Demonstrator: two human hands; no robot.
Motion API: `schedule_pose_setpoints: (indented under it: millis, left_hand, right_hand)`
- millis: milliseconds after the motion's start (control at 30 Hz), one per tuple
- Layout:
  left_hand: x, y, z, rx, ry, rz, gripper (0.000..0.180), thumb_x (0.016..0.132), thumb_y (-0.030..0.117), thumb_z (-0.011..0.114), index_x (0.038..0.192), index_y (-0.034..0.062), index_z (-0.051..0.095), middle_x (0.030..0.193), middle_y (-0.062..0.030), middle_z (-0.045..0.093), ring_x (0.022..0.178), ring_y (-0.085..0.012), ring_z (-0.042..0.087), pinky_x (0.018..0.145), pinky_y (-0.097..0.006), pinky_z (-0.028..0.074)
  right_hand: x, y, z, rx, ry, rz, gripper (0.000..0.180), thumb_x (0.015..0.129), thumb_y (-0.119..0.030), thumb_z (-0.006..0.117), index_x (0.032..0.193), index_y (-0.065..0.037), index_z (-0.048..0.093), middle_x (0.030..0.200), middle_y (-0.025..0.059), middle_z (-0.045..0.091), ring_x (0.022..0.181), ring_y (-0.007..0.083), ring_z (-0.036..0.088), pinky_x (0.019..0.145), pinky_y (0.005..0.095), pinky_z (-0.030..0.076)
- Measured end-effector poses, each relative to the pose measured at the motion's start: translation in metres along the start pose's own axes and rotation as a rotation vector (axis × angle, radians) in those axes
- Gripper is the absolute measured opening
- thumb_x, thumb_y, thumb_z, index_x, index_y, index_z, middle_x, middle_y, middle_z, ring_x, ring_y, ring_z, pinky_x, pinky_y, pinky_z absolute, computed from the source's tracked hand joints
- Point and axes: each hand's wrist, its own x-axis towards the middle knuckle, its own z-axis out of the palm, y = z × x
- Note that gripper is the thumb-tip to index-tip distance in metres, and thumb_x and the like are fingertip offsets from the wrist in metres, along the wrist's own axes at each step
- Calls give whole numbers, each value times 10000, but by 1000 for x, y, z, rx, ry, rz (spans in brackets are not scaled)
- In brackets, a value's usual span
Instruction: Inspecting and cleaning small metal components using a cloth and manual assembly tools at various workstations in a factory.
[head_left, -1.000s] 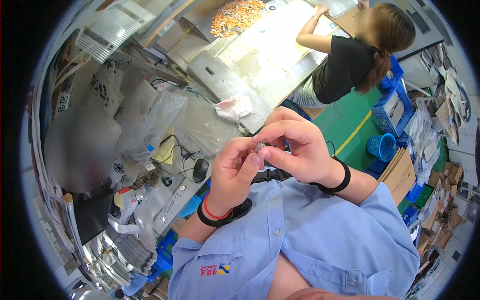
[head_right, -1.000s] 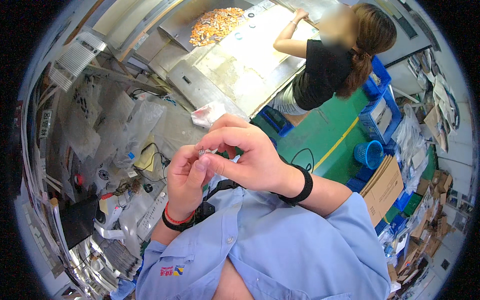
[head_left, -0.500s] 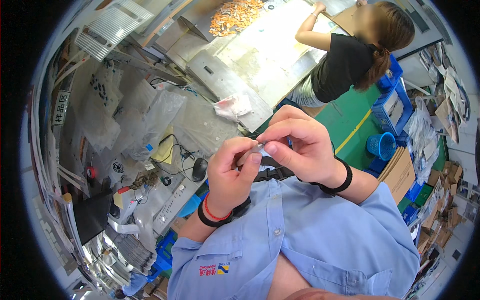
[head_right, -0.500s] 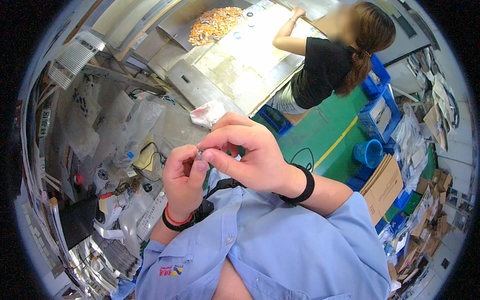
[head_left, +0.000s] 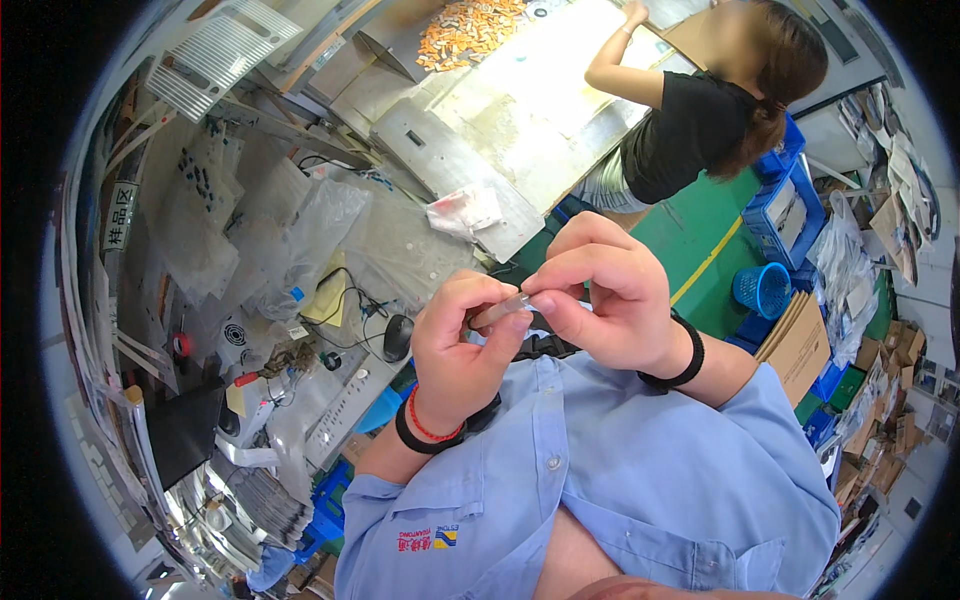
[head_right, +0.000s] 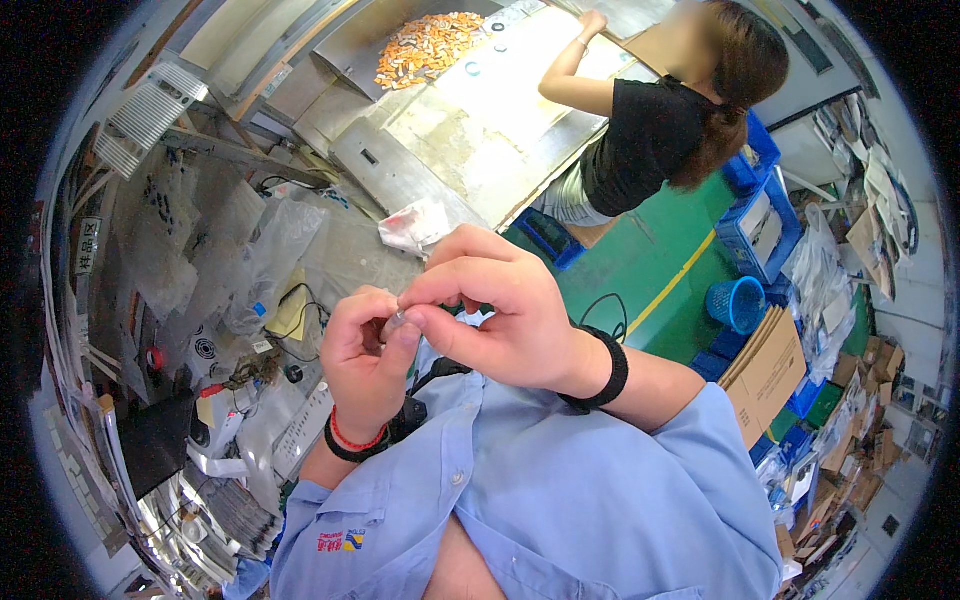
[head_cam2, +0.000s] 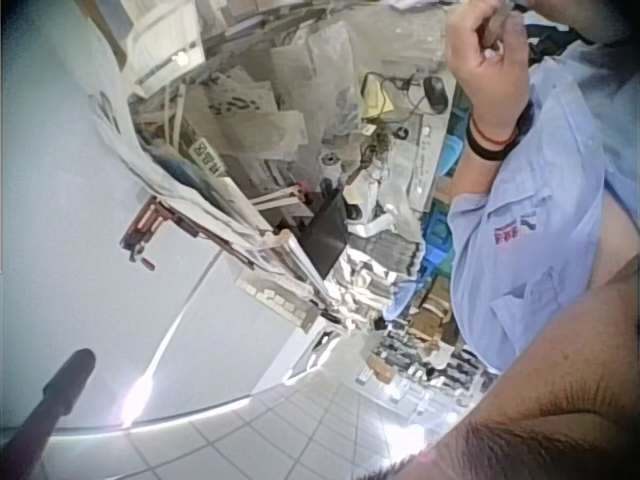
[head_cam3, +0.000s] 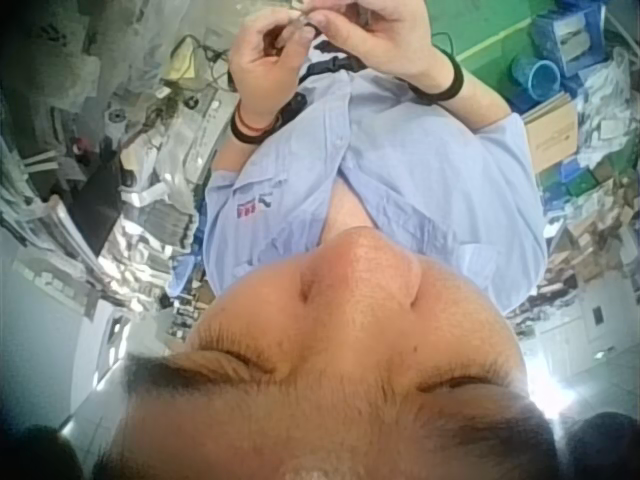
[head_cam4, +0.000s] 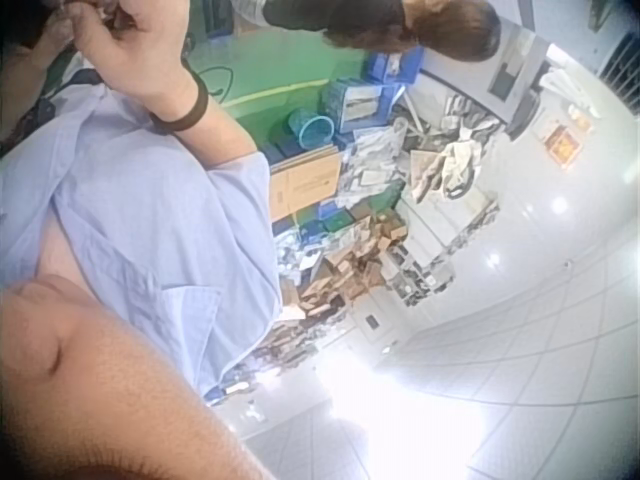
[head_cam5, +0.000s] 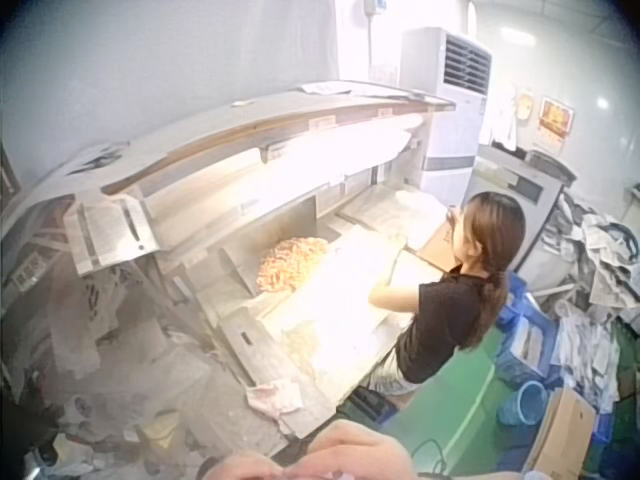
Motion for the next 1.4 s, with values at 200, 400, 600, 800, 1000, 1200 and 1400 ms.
schedule_pose_setpoints:
  millis: [200, 400, 600, 800, 1000, 1200, 1400]
  left_hand:
    - [4, 2, -5, 97, -91, 31, 174, 820, 59, 673, 968, 8, 598, 807, -64, 559, 653, -106, 484, 578, -228, 395]
    - [1, 2, -4, 81, -47, 6, 190, 810, 73, 683, 969, 8, 602, 884, -81, 567, 699, -126, 499, 621, -237, 406]
    - [-1, 0, -1, -12, -24, 24, 211, 816, 87, 685, 995, 10, 602, 888, -79, 579, 698, -133, 503, 621, -242, 409]
    - [2, 2, -4, -30, -184, 46, 199, 849, 83, 650, 1026, 3, 607, 831, -66, 599, 694, -129, 511, 606, -237, 402]
    - [-2, 2, -2, -66, -147, -13, 178, 851, 39, 634, 1024, 2, 609, 837, -73, 605, 700, -136, 540, 598, -238, 414]
    - [1, 9, -2, 54, -107, 62, 227, 791, 9, 706, 997, 14, 613, 860, -90, 616, 737, -145, 595, 631, -244, 480]
    - [1, 11, -2, 98, -81, 129, 243, 760, 5, 730, 971, 36, 612, 854, -97, 615, 697, -167, 595, 609, -256, 480]
  right_hand:
    - [-2, 1, 0, 5, 23, -20, 105, 790, -80, 698, 892, -71, 681, 838, 27, 570, 637, 90, 491, 520, 218, 386]
    - [-3, -3, 0, 4, 17, -7, 101, 774, -45, 699, 870, -33, 671, 803, 48, 536, 656, 109, 454, 559, 227, 363]
    - [-2, 1, -1, -19, 9, -121, 136, 770, -49, 714, 902, -63, 682, 828, 49, 569, 639, 116, 501, 534, 235, 394]
    - [-4, -3, 1, 7, 2, -83, 143, 762, -31, 717, 898, -60, 681, 812, 50, 565, 632, 123, 504, 530, 238, 393]
    - [-7, -3, 2, 17, 14, -35, 133, 755, -30, 698, 886, -25, 677, 784, 55, 536, 657, 134, 462, 568, 253, 370]
    - [-7, -4, 1, 54, -1, -70, 155, 755, -32, 687, 909, -24, 681, 775, 58, 531, 653, 136, 461, 567, 252, 363]
    - [-7, -3, -1, 57, -34, -112, 178, 771, -41, 703, 948, -57, 690, 819, 55, 560, 671, 152, 520, 576, 257, 421]
